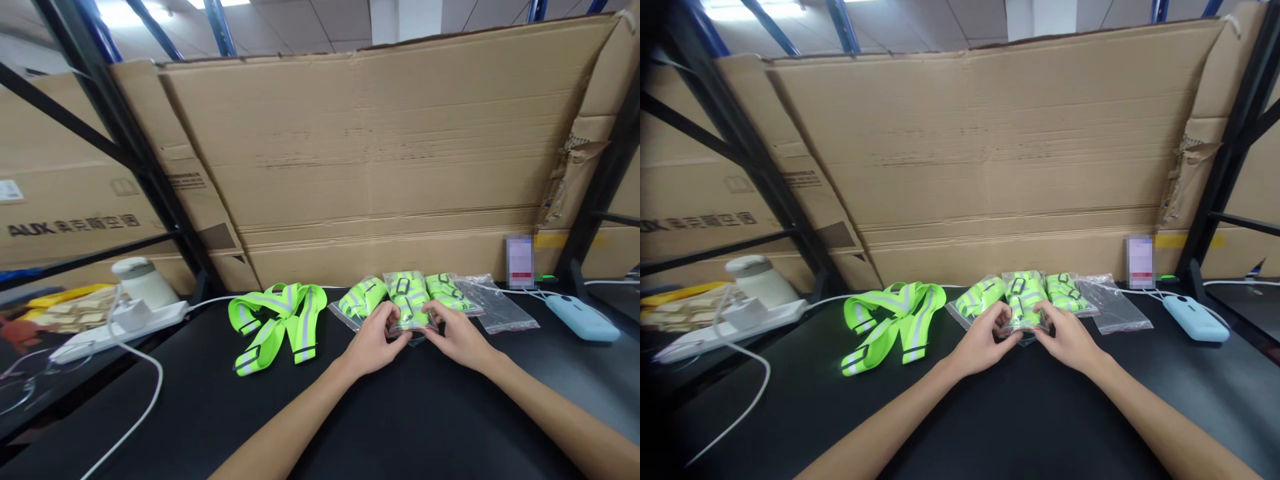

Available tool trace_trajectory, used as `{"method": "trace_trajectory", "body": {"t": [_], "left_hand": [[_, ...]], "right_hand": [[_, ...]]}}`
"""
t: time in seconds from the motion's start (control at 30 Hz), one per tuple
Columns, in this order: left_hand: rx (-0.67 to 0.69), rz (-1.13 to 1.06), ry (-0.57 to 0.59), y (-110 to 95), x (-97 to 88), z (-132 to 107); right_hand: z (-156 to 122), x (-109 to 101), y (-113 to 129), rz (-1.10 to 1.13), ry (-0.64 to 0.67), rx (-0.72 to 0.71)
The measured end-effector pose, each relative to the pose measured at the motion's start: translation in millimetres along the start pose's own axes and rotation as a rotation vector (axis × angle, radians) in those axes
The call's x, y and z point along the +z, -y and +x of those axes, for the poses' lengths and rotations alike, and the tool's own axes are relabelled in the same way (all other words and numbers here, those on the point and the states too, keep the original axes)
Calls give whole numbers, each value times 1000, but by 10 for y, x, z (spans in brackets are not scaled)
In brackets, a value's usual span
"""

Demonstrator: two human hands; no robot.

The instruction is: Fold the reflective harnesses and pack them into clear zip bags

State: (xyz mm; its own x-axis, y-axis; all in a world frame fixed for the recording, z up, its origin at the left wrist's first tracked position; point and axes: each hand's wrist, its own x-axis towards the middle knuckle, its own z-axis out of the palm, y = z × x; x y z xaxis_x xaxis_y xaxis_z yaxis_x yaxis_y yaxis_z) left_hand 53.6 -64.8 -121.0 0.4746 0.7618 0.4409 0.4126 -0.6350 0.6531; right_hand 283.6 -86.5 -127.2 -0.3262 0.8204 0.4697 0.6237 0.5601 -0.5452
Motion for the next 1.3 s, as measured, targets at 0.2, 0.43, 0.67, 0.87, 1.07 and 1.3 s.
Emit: {"method": "trace_trajectory", "body": {"t": [0.2, 0.43, 0.67, 0.87, 1.07, 1.3], "left_hand": [[94, -21, -45, -9, 44, -8], [126, 14, -52, 2, 17, 11], [46, -113, -24, -8, -64, 29], [62, -150, -45, -17, -12, -30], [43, -188, -235, -11, -33, 1], [258, -158, -190, -88, -108, -28]], "right_hand": [[0, -9, 2, 50, 34, -13], [-2, -1, 22, -39, 42, -10], [3, -77, -22, -31, 22, 46], [-17, -69, -14, 91, -32, 0], [-59, 12, 63, 157, -35, -24], [-49, 34, -33, 127, -226, -86]]}}
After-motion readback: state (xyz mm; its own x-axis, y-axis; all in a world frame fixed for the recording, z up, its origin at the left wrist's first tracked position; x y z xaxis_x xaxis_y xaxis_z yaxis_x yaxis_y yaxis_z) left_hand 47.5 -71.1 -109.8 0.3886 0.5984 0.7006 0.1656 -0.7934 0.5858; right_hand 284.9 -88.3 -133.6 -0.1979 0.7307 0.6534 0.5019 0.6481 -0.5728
